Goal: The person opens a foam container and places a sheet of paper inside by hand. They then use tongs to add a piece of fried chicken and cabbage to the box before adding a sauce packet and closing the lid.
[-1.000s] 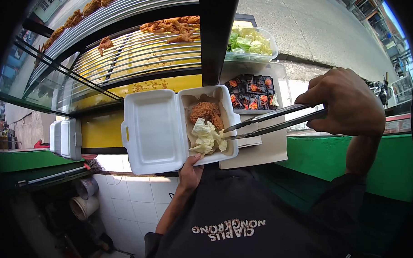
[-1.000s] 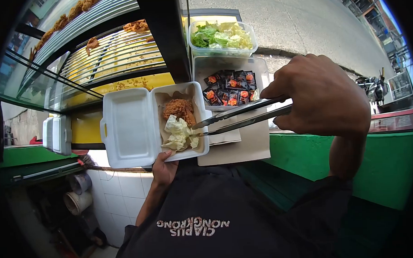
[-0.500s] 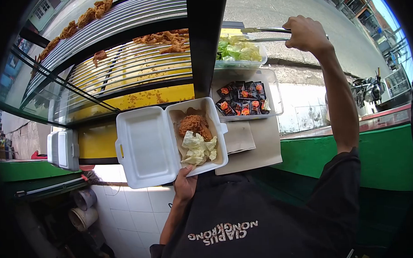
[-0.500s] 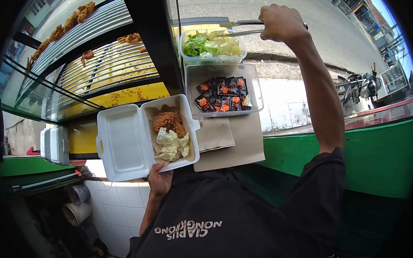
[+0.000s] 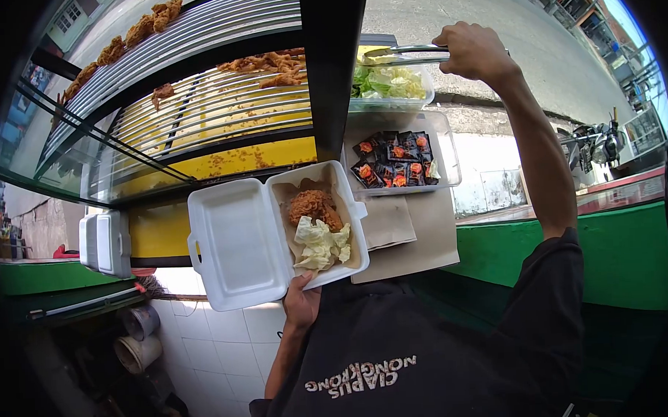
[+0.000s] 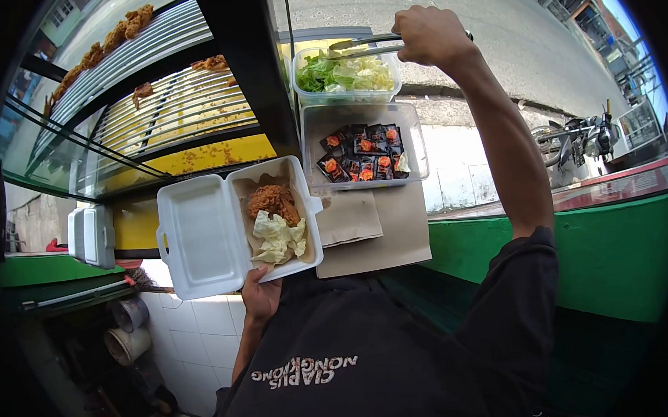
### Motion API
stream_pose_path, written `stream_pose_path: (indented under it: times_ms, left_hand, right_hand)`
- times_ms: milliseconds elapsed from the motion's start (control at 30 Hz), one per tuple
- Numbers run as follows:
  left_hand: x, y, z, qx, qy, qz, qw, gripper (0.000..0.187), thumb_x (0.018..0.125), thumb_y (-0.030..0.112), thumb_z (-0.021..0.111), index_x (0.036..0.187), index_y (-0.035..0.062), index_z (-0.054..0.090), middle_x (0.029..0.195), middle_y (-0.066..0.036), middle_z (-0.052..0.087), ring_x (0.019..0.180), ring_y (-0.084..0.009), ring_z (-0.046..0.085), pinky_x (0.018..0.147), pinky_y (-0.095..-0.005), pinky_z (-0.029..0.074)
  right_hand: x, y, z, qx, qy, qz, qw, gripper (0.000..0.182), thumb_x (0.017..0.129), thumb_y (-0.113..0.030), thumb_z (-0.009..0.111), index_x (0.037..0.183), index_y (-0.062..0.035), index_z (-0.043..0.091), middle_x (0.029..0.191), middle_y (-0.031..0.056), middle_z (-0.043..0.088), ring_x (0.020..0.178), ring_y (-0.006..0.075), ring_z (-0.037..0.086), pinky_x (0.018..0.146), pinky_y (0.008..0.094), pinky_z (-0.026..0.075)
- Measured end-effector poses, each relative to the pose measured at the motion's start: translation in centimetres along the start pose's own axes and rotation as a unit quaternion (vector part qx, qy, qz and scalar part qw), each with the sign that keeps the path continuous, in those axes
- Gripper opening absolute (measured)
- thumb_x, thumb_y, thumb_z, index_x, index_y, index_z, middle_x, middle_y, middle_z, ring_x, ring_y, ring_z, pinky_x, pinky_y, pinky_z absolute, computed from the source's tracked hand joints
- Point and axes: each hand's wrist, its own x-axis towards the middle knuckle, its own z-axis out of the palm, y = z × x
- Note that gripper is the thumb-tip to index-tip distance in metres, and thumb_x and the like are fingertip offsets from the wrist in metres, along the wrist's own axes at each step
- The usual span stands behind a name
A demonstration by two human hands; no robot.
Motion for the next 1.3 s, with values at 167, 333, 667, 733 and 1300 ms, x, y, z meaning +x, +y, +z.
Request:
stream_pose_path:
  times_ms: [167, 333, 667, 733, 1300]
  left_hand:
    - [-0.1, 0.3, 0.6, -0.007, -0.003, -0.010, 1.000, 0.043, 0.092, 0.015, 0.048, 0.132, -0.0023, 0.046, 0.134, -0.011, 0.053, 0.126, -0.0218, 0.049, 0.107, -0.0366, 0.037]
    - [-0.1, 0.3, 0.6, -0.008, 0.015, -0.026, 1.000, 0.044, 0.092, 0.015, 0.049, 0.132, -0.0028, 0.046, 0.133, -0.011, 0.053, 0.125, -0.0215, 0.050, 0.106, -0.0355, 0.038]
    - [0.1, 0.3, 0.9, -0.011, 0.003, -0.027, 1.000, 0.043, 0.091, 0.014, 0.049, 0.131, -0.0029, 0.047, 0.134, -0.011, 0.053, 0.125, -0.0216, 0.050, 0.107, -0.0360, 0.038]
    - [0.2, 0.2, 0.8, -0.016, 0.006, -0.024, 1.000, 0.043, 0.091, 0.014, 0.049, 0.131, -0.0029, 0.047, 0.133, -0.011, 0.053, 0.125, -0.0216, 0.050, 0.107, -0.0360, 0.038]
    - [0.8, 0.8, 1.2, -0.006, 0.011, -0.040, 0.999, 0.042, 0.092, 0.014, 0.048, 0.130, -0.0043, 0.046, 0.132, -0.012, 0.053, 0.124, -0.0217, 0.050, 0.107, -0.0363, 0.038]
  right_hand:
    - [-0.8, -0.1, -0.8, -0.015, 0.002, 0.004, 1.000, 0.040, 0.073, -0.020, 0.071, 0.113, -0.0142, 0.069, 0.102, 0.0084, 0.070, 0.090, 0.0257, 0.067, 0.081, 0.0367, 0.054]
    - [-3.2, 1.9, -4.1, -0.026, -0.032, 0.057, 0.998, 0.041, 0.067, -0.017, 0.075, 0.107, -0.0098, 0.069, 0.100, 0.0100, 0.070, 0.090, 0.0265, 0.068, 0.080, 0.0380, 0.054]
    - [-1.3, 1.9, -1.1, -0.013, -0.108, 0.087, 0.990, 0.045, 0.065, -0.020, 0.079, 0.108, -0.0104, 0.069, 0.106, 0.0109, 0.068, 0.099, 0.0285, 0.065, 0.085, 0.0371, 0.052]
    - [-1.3, 2.1, -1.4, -0.016, -0.111, 0.085, 0.990, 0.045, 0.065, -0.020, 0.079, 0.108, -0.0113, 0.070, 0.106, 0.0105, 0.068, 0.098, 0.0286, 0.065, 0.085, 0.0372, 0.052]
    - [-9.0, 3.8, -7.5, 0.049, -0.017, 0.083, 0.995, 0.048, 0.067, -0.024, 0.081, 0.111, -0.0090, 0.071, 0.105, 0.0099, 0.059, 0.095, 0.0246, 0.055, 0.088, 0.0329, 0.042]
